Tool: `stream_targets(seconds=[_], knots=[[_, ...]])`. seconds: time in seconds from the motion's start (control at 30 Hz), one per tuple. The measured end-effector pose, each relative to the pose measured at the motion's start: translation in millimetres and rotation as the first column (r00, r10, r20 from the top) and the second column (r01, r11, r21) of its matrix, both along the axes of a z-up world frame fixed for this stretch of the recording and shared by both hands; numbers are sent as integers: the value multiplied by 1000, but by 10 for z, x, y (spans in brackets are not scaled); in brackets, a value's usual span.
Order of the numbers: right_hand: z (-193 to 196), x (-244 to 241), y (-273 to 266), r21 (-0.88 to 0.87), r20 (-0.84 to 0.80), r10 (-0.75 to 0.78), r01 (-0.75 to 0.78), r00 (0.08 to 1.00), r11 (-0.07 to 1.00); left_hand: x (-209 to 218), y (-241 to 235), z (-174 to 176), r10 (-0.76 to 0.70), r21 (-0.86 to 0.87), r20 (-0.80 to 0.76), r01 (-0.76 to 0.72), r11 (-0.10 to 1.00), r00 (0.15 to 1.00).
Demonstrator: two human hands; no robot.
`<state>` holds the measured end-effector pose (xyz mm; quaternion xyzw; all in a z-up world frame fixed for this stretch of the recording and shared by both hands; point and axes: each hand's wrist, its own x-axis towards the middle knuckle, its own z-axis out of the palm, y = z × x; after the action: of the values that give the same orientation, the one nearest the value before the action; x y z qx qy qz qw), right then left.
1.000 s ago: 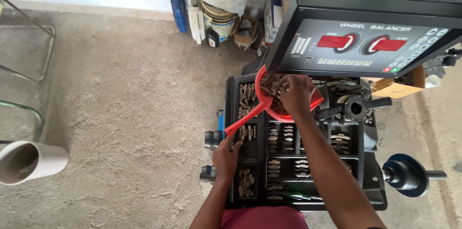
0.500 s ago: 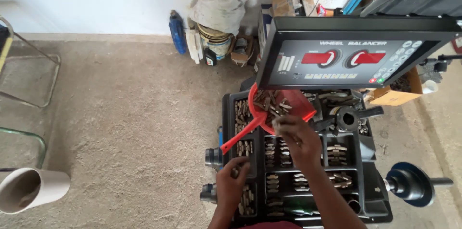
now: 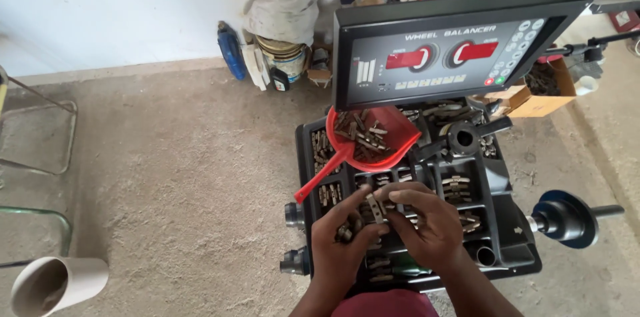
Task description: The person picks up small metal wheel weights from a tray and places them into a red dustpan. The person repeatedly transfers weights from the tray to the dustpan using both hands.
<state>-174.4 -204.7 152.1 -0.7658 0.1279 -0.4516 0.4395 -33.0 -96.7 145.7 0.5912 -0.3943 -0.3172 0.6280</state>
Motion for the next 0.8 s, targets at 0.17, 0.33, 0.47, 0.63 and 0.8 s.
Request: stream_targets(seconds=[0.17, 0.33, 0.47, 0.63, 0.8], knots=[[115, -1, 42, -66, -50, -14, 11, 999, 998, -19, 46, 1, 50, -75, 27, -48, 996, 998], [144, -2, 32, -87, -394, -29, -5, 919, 996, 15, 155, -156, 46, -31, 28, -45, 999, 999], [-388, 8, 33, 35, -564, 75, -66, 823, 997, 0, 316, -763, 49, 169, -100, -31, 985, 994], [-1147, 205, 18, 81, -752, 97, -54, 652, 995, 57, 419, -1370, 79, 400, -180, -1, 916, 981], [-1631, 556, -162, -341, -692, -193, -79, 696, 937, 186, 542, -1636, 163, 428, -186, -69, 901, 969]])
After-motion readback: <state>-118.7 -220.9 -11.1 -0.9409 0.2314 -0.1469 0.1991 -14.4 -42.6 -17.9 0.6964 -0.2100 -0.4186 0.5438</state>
